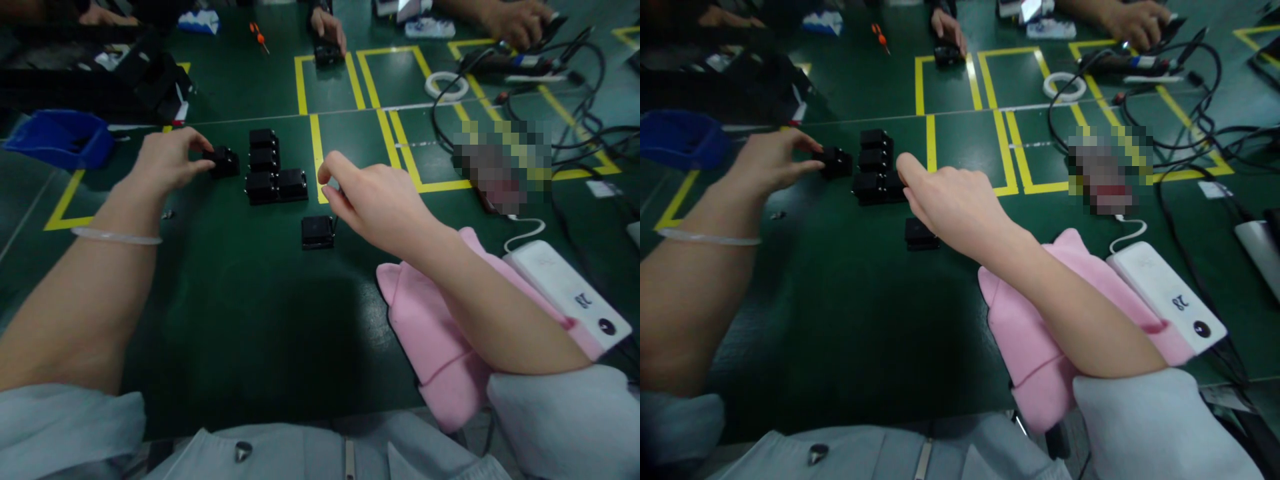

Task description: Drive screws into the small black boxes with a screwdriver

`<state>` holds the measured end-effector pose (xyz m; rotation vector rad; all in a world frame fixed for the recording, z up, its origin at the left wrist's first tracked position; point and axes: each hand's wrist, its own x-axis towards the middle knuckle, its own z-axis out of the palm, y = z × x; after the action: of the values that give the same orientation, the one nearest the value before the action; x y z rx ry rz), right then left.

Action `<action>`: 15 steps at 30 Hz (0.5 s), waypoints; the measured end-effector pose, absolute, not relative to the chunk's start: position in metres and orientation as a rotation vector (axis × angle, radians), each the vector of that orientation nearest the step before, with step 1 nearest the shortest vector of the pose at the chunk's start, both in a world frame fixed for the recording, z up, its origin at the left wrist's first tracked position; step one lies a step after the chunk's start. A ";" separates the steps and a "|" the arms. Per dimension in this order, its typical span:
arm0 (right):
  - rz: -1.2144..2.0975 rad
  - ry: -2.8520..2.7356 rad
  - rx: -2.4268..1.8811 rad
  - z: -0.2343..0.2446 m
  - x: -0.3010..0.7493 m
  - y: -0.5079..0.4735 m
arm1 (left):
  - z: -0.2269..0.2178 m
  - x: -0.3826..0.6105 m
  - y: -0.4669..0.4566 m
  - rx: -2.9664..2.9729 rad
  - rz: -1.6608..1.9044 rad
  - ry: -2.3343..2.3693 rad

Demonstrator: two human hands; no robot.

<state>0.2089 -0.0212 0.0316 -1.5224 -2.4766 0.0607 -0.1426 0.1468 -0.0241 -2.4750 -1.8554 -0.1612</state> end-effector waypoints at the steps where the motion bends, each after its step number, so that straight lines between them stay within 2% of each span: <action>1: 0.056 -2.477 -1.516 0.031 0.209 -0.021 | -0.024 -0.138 0.154 -2.514 -0.122 -1.854; 8: 0.041 -2.471 -1.492 0.031 0.209 -0.021 | -0.029 -0.121 0.180 -2.557 -0.249 -1.922; 15: 0.050 -2.472 -1.508 0.031 0.208 -0.021 | -0.041 -0.119 0.196 -2.558 -0.368 -1.783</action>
<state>0.2084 -0.0214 0.0315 -1.5081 -2.4717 0.0498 -0.1192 0.1955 -0.0408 -2.5582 -1.7832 -0.3683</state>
